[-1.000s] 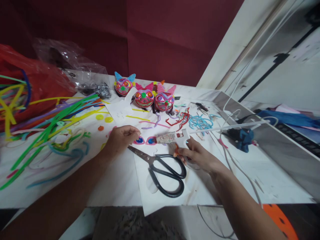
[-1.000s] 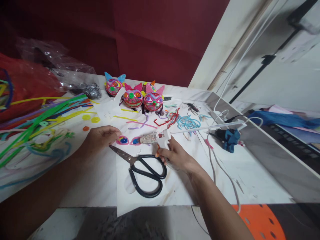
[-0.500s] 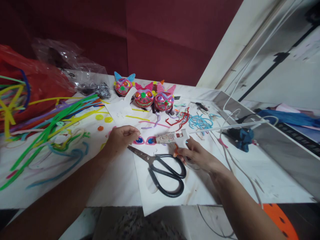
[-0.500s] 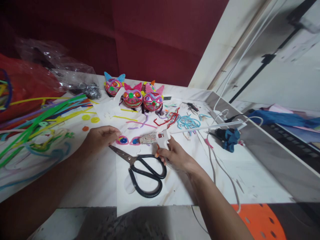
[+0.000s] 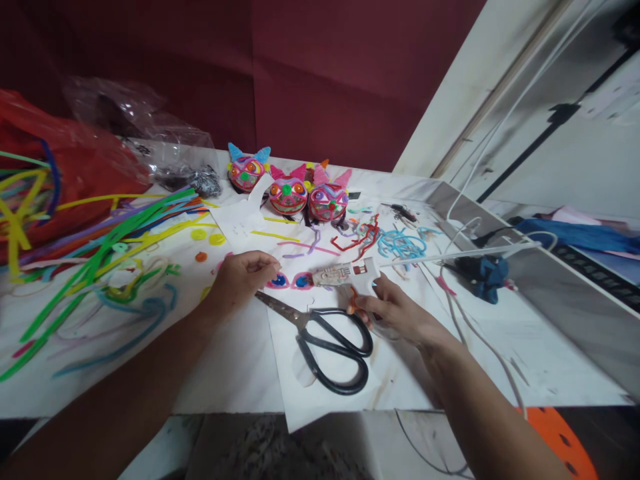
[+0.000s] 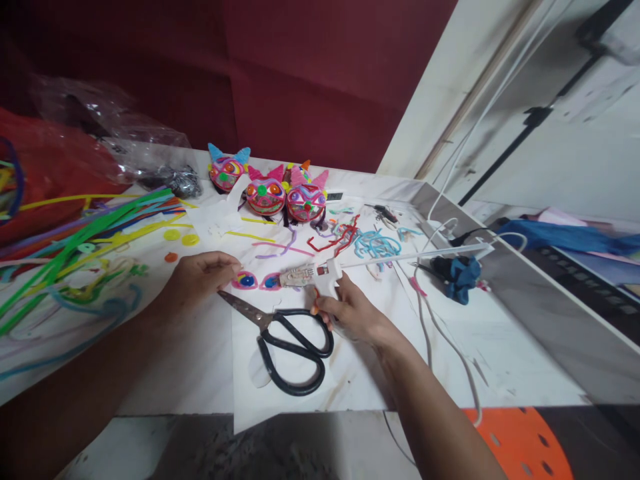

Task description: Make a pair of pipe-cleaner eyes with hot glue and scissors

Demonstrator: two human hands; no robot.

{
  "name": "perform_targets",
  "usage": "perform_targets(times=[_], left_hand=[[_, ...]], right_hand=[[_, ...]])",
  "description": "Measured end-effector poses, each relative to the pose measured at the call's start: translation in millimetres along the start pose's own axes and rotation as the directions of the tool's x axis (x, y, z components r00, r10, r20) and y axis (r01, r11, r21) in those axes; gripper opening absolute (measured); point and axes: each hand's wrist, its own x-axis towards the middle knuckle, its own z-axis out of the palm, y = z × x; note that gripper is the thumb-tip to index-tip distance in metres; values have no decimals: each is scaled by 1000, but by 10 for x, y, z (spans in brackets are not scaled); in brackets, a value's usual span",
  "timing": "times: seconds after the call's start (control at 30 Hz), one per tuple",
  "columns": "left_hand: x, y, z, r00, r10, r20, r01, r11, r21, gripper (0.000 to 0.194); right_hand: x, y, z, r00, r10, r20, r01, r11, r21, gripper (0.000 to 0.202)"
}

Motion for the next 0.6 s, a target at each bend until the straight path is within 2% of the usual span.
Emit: perform_targets(times=[0.6], left_hand=[[-6, -7, -2, 1000, 18, -1, -18, 1000, 21, 19]], right_hand=[[5, 18, -4, 1000, 19, 9, -19, 1000, -16, 16]])
